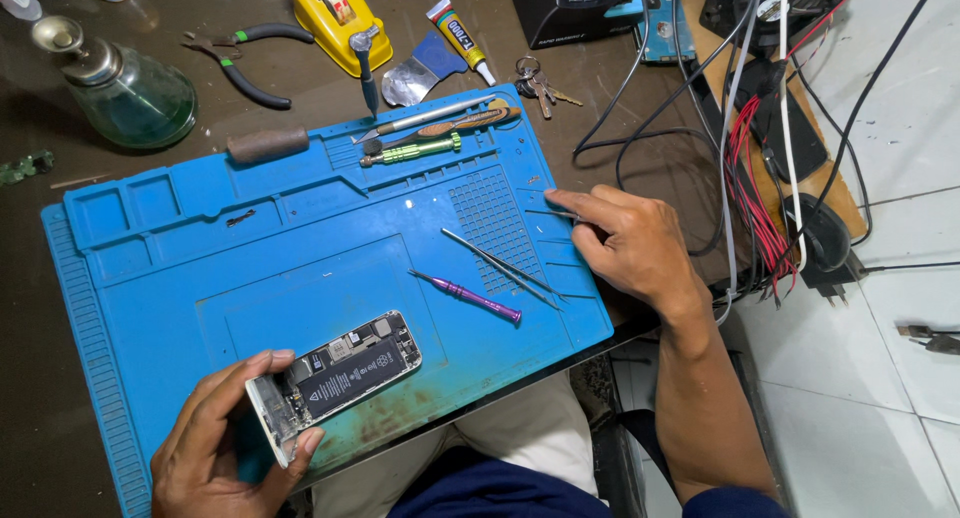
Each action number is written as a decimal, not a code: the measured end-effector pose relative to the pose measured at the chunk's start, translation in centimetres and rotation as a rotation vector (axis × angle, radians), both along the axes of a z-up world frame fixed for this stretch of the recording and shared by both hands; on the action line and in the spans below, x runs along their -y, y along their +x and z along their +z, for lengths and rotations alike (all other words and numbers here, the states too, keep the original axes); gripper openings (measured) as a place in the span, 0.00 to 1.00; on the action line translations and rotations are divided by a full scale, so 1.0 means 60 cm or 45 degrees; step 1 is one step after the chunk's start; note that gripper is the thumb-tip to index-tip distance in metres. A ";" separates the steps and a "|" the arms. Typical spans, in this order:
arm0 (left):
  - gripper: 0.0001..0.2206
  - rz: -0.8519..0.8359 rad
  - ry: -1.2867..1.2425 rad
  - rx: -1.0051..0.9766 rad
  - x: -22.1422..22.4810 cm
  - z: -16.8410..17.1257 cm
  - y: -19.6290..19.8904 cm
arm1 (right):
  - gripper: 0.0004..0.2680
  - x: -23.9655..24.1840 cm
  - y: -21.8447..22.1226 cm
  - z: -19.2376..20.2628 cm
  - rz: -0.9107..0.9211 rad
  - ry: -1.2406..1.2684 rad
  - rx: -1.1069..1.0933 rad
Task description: The person uses a screwdriver and tweezers to remove screws and small components from the internal circuit board of a disassembled smartphone. The person carefully places the removed screws on the blue work mat.
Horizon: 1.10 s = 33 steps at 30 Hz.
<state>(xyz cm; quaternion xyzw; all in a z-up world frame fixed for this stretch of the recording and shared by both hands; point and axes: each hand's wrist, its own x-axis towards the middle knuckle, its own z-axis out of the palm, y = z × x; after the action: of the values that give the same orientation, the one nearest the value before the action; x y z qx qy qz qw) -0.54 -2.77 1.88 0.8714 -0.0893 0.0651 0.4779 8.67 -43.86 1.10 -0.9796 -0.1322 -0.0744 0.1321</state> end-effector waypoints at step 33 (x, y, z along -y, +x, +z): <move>0.28 -0.031 -0.131 -0.161 -0.005 0.008 -0.003 | 0.24 -0.023 -0.068 0.045 -0.100 1.124 -0.180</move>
<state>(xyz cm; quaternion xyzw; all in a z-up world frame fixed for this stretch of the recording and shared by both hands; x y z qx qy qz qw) -0.71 -2.50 2.35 0.8469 -0.0660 0.0087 0.5275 4.58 -42.46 3.80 -0.8364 -0.0413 -0.0613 0.5432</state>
